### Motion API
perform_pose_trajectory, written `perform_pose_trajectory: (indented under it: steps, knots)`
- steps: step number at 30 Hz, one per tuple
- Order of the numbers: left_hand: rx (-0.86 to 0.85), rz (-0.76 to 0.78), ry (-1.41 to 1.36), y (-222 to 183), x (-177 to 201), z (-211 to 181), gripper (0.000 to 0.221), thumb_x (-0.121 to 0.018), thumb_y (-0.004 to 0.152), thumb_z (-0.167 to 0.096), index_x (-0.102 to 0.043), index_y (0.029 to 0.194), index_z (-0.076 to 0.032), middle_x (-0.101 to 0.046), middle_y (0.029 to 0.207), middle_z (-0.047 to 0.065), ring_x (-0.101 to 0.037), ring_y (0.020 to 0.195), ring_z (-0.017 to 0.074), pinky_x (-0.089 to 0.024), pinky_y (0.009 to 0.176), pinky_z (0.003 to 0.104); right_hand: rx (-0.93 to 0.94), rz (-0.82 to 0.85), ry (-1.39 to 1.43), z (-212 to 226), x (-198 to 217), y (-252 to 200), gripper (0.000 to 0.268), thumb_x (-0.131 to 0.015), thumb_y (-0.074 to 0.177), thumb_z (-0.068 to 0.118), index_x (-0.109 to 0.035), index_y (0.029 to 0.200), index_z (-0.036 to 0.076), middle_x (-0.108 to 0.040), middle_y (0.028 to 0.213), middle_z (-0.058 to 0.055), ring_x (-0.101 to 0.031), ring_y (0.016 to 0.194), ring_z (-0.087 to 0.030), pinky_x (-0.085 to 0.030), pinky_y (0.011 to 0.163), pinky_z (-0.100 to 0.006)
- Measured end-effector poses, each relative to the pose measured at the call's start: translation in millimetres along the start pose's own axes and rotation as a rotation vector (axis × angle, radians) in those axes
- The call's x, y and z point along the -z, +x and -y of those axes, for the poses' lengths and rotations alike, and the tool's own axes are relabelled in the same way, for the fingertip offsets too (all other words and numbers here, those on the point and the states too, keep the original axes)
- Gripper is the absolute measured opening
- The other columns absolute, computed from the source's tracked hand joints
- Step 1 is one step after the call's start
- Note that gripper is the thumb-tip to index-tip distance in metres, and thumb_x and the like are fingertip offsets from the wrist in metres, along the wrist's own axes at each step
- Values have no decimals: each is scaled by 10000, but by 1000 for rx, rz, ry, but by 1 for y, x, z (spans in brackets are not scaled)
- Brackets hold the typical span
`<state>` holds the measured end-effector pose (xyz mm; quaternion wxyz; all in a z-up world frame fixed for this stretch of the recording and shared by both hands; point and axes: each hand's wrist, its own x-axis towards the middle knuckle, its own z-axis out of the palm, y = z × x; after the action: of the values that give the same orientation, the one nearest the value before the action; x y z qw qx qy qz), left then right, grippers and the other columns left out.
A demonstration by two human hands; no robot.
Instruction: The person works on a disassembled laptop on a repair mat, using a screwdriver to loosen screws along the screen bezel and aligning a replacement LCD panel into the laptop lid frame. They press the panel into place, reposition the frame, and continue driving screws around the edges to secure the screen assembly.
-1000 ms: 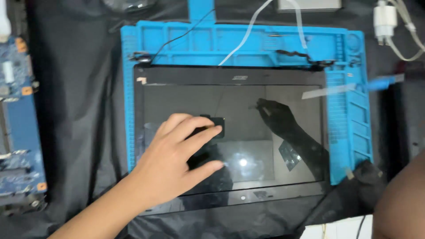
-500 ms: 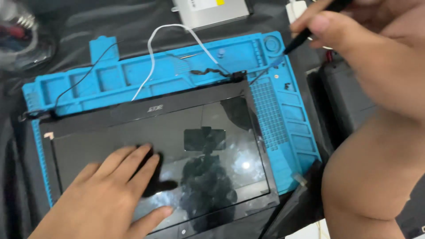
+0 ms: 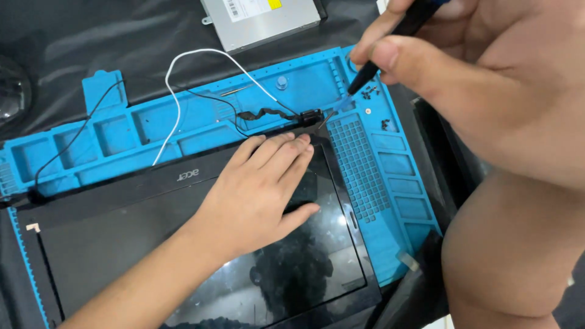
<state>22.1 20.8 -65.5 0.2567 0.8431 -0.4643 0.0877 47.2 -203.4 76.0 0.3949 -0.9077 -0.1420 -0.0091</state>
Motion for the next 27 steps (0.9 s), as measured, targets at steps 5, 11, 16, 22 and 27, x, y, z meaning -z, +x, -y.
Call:
perform_pose_trajectory:
  steps: [5, 11, 16, 22, 27]
  knots:
    - [14, -4, -47, -2, 0, 2, 699, -773, 787, -376, -617, 1272, 102, -594, 1334, 191, -538, 1270, 341, -408, 1075, 459, 73, -10, 98, -5, -6, -2, 140, -625, 1064, -12, -529, 1165, -32, -682, 1039, -98, -762, 1079, -155, -626, 946, -275]
    - [25, -18, -67, -1, 1, 3, 678, -780, 780, -349, -624, 1268, 96, -594, 1344, 186, -533, 1287, 336, -402, 1091, 459, 1, -152, -447, -4, -13, -2, 161, -767, 992, 95, -681, 991, -41, -715, 886, -119, -726, 788, -186, -567, 668, -302]
    - [20, -20, -80, -2, 2, 3, 677, -781, 779, -340, -622, 1271, 95, -592, 1350, 187, -528, 1293, 338, -399, 1096, 458, 15, -183, -618, 0, -12, -4, 224, -798, 998, 157, -698, 1019, -43, -701, 824, -135, -693, 681, -199, -512, 573, -323]
    - [32, 7, -76, -3, 2, 2, 686, -764, 797, -350, -603, 1294, 94, -576, 1368, 181, -506, 1309, 337, -383, 1104, 461, 127, -109, -461, 9, -8, -9, 208, -736, 975, 47, -653, 1133, -58, -661, 849, -139, -643, 626, -181, -459, 525, -306]
    - [32, 38, -46, -3, 4, 1, 692, -728, 832, -375, -579, 1316, 96, -527, 1432, 188, -466, 1340, 335, -353, 1121, 467, 341, -149, -557, 2, -11, -17, 257, -755, 1061, 46, -616, 1241, -75, -696, 988, -152, -711, 829, -192, -534, 678, -267]
